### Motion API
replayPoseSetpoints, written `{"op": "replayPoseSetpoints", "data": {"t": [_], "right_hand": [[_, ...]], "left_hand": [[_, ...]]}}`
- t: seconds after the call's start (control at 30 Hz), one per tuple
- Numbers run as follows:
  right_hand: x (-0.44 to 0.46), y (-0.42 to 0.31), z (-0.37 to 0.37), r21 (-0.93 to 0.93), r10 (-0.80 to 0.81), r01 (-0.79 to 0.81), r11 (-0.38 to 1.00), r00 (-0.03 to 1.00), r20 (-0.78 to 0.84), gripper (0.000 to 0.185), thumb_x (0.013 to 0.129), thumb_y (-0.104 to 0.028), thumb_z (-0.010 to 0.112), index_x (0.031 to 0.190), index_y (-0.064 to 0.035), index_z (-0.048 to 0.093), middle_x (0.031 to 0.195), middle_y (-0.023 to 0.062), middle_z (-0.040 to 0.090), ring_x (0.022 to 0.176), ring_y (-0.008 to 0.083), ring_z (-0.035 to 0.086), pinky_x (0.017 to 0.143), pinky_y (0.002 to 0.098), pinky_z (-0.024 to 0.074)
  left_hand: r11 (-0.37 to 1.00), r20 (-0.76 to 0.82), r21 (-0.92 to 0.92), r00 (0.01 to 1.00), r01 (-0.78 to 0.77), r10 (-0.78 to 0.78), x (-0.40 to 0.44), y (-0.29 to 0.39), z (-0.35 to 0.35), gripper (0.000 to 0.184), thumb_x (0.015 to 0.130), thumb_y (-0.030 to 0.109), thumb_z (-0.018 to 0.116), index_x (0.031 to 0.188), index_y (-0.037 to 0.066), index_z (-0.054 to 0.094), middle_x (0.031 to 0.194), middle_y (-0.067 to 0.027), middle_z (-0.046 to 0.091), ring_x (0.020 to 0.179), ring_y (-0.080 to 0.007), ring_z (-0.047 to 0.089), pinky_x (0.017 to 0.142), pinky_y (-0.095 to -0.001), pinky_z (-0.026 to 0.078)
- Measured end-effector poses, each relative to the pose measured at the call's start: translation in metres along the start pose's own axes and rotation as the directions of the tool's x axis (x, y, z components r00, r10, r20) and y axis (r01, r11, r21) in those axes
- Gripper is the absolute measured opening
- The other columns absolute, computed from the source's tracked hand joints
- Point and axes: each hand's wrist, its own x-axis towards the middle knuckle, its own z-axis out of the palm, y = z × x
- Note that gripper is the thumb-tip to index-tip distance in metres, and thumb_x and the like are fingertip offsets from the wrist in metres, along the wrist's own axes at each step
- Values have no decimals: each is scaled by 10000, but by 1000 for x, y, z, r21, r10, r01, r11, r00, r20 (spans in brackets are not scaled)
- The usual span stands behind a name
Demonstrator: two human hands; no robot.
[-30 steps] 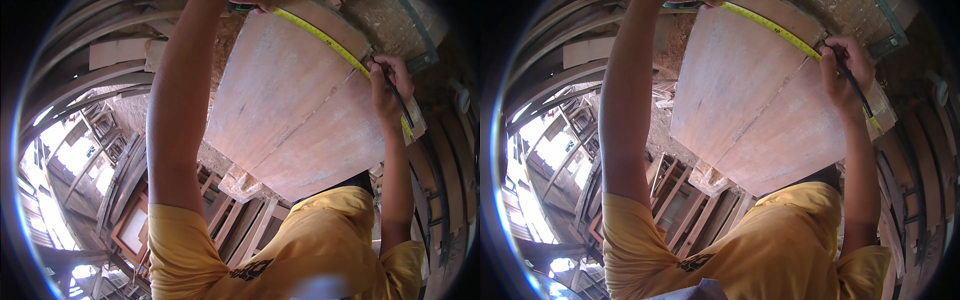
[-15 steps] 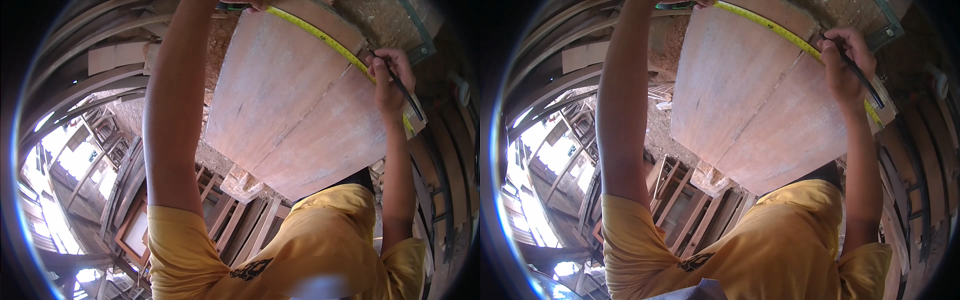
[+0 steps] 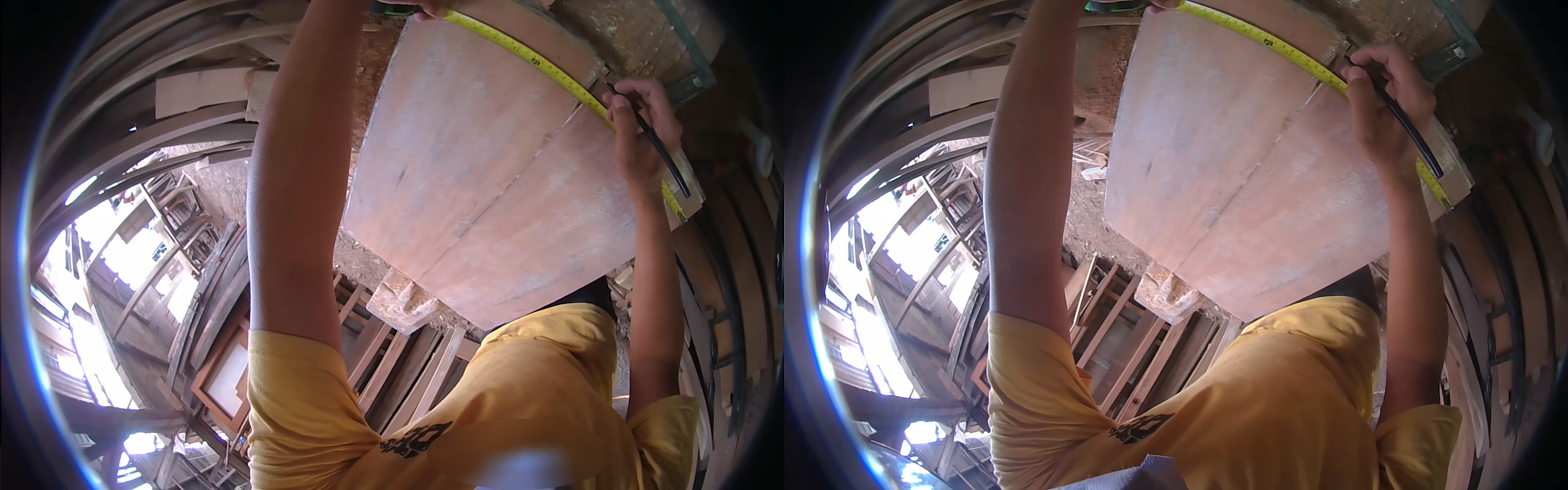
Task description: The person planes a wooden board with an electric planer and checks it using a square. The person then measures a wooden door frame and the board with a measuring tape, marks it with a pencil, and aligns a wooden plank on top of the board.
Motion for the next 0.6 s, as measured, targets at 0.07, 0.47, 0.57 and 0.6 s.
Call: {"op": "replayPoseSetpoints", "data": {"t": [0.07,0.47,0.57,0.6], "right_hand": [[1,-1,-1,-11,-4,4,1000,1000,16,53,903,15,615,950,29,635,810,55,686,770,77,653,706,224,512],[-2,1,-2,33,48,-48,998,999,5,83,913,-9,612,983,25,641,815,65,698,754,85,658,673,227,512],[-3,2,-4,16,76,-76,997,997,15,97,923,-27,618,1002,24,639,827,73,702,746,83,652,669,224,513],[-2,3,-5,16,73,-73,997,997,14,97,923,-27,618,1002,24,639,827,73,702,746,83,652,669,224,513]], "left_hand": [[999,11,-22,999,-30,30,-1,1,-1,309,762,466,730,891,204,834,992,-107,781,947,-283,735,843,-416,561],[1000,21,26,1000,5,-5,2,3,-1,277,745,443,729,876,222,830,996,-96,781,951,-279,735,847,-421,558],[1000,50,-16,999,-3,3,1,3,-2,285,743,440,729,887,216,832,1011,-102,780,968,-289,735,859,-422,561],[1000,33,-5,999,-2,2,0,4,-2,290,740,440,731,890,214,834,1017,-104,779,974,-294,734,864,-424,562]]}}
